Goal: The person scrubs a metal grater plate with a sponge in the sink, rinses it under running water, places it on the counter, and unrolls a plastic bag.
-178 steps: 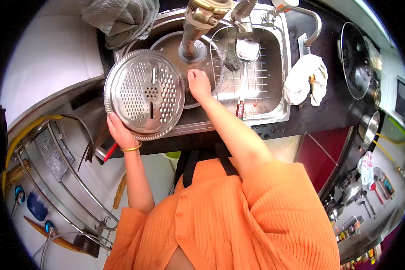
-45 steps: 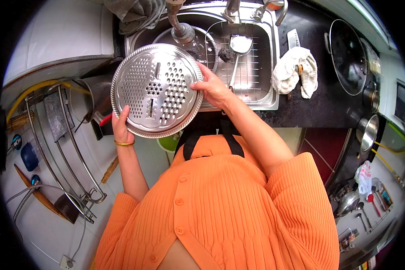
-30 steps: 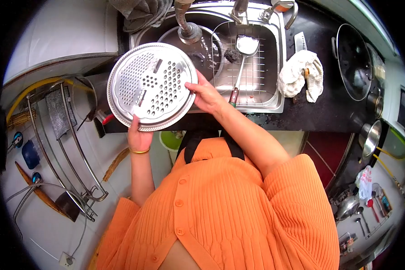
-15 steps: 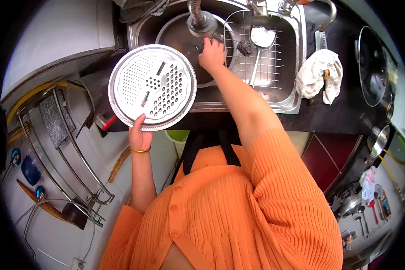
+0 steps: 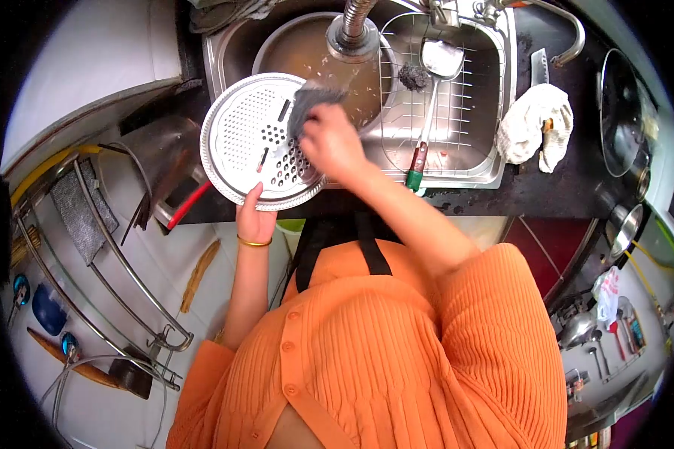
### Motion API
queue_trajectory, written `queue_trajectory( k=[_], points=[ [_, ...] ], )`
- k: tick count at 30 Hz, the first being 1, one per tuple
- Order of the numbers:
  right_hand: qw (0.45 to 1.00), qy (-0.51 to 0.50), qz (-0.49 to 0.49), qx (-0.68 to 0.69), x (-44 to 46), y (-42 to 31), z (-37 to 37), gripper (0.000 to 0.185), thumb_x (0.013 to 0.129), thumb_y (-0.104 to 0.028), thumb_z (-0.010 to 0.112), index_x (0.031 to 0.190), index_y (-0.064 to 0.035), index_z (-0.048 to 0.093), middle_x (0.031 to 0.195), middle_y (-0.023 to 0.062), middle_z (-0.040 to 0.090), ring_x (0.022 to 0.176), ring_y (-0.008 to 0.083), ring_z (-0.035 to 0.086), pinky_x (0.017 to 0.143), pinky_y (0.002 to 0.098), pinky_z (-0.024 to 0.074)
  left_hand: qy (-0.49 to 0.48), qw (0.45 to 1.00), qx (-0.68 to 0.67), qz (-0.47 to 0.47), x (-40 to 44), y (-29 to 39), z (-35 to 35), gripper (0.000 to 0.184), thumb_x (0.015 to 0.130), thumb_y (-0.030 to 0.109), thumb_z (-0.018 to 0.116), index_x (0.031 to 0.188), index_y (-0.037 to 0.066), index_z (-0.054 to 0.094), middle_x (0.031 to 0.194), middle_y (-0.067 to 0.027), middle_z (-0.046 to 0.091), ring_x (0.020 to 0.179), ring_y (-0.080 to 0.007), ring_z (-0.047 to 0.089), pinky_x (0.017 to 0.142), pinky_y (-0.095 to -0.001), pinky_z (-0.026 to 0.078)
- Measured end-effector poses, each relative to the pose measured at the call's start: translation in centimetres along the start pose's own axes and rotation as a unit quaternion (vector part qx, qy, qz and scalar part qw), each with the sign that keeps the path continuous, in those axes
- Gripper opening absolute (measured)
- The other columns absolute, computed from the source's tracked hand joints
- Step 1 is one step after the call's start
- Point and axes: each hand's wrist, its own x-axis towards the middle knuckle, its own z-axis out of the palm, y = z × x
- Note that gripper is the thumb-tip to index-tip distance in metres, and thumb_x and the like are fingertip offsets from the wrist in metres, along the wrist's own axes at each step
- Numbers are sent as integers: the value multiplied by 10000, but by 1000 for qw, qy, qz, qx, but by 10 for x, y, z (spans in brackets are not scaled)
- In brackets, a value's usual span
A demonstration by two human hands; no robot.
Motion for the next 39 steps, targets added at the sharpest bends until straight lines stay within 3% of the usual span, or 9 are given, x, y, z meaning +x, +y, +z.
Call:
queue_trajectory(
  k=[3,8,18,24,26,31,34,36,39],
  points=[
    [994,-53,-91,27,-16,-38,14,218,781,-177,608,810,34,561,996,191,544,963,365,518,839,416,443,13,1000,-2,22,-1,-8,-3,493,873,-43,454,1351,22,354,1311,-110,465,1204,-244,460,1003,-412,400],
    [998,-11,40,-47,17,2,41,244,846,-209,552,833,33,523,901,208,523,890,390,496,794,459,416,6,1000,-7,13,-2,-9,2,491,867,-48,456,1345,19,364,1310,-101,465,1200,-239,462,1006,-399,391],
    [977,-119,-28,-175,3,-27,20,231,861,-224,532,823,-8,605,952,153,558,928,317,509,810,389,451,-8,1000,19,20,2,-12,3,508,874,-42,441,1365,37,339,1334,-105,449,1224,-253,447,1011,-422,391],
    [962,-122,233,-71,51,80,40,374,924,-335,380,945,-60,632,1009,192,626,950,384,567,842,464,461,-8,999,18,32,4,-12,17,514,857,-65,461,1352,22,354,1319,-110,457,1205,-241,459,992,-414,408],
    [933,-57,353,-33,65,98,26,420,924,-378,386,942,-31,620,1000,217,628,947,397,584,810,467,448,3,1000,12,19,1,-7,13,510,860,-53,461,1353,30,357,1322,-109,456,1210,-246,457,984,-414,417],
    [935,146,297,129,55,83,12,395,938,-326,396,953,23,580,939,188,645,842,374,607,782,434,438,0,1000,2,-2,4,-10,-5,523,864,-45,455,1367,42,342,1346,-106,433,1222,-262,447,994,-424,409],
    [885,200,331,257,53,72,4,301,927,-260,484,928,28,573,910,108,630,779,255,621,731,377,477,-13,1000,3,-5,3,-9,-3,521,867,-44,453,1368,42,339,1345,-109,432,1223,-262,445,996,-435,406],
    [623,173,373,665,44,51,-10,186,898,-189,541,946,-12,571,913,98,628,795,226,631,714,361,517,-9,1000,2,-1,4,-11,-8,522,869,-44,451,1370,42,335,1346,-111,431,1224,-263,443,999,-440,402],
    [539,103,443,709,24,19,-15,254,846,-75,585,1076,1,507,943,127,621,862,227,636,732,368,545,-3,1000,2,-5,6,-11,-11,524,872,-44,447,1374,43,328,1347,-113,430,1225,-265,442,1008,-446,394]
  ],
)
